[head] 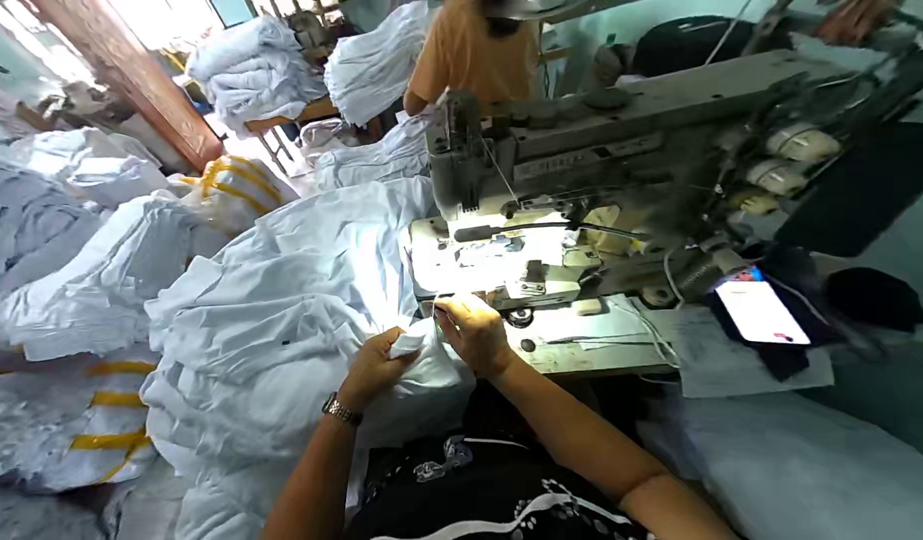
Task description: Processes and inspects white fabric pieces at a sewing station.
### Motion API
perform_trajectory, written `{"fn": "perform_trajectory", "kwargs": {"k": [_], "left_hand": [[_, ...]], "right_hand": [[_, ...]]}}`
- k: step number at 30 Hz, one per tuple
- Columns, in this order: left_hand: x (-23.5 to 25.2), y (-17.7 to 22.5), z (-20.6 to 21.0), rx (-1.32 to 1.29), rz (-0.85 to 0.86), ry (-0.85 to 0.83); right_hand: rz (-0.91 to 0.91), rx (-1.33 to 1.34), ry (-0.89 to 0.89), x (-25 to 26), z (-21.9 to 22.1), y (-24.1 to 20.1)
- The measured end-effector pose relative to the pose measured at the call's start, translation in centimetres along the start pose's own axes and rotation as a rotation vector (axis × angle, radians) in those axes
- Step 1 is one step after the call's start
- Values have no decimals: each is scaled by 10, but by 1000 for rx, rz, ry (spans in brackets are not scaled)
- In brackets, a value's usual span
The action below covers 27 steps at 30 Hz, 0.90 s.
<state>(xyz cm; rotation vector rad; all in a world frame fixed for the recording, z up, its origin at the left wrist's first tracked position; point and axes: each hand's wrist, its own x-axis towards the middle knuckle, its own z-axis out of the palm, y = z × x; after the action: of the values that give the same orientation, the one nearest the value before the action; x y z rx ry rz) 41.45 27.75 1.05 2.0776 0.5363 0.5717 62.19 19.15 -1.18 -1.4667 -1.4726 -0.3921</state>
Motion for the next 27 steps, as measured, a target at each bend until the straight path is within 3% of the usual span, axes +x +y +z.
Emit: {"fn": "perform_trajectory", "kwargs": {"k": [8, 12, 16, 18, 20, 22, 23, 25, 27], "left_hand": [[-1, -3, -4, -183, 62, -90], [-3, -1, -1, -160, 59, -124], [-26, 40, -12, -221, 251, -77], [-47, 80, -23, -307, 434, -109], [-66, 112, -32, -457, 582, -261], [-82, 136, -37, -600, 622, -452], [-92, 144, -36, -641, 592, -528], [-114, 146, -31, -619, 425, -615], [-141, 124, -27, -443, 125, -488]], "right_hand": [[69, -17, 22, -9, -16, 3], [8, -12, -97, 8, -14, -10], [33, 119, -34, 16, -23, -16], [52, 197, -197, 22, -23, -20], [20, 257, -461, 28, -13, -37], [-88, 257, -609, 34, 8, -53], [-143, 251, -577, 39, 19, -57], [-166, 296, -330, 60, 34, -56], [-151, 366, -67, 91, 22, -58]]}}
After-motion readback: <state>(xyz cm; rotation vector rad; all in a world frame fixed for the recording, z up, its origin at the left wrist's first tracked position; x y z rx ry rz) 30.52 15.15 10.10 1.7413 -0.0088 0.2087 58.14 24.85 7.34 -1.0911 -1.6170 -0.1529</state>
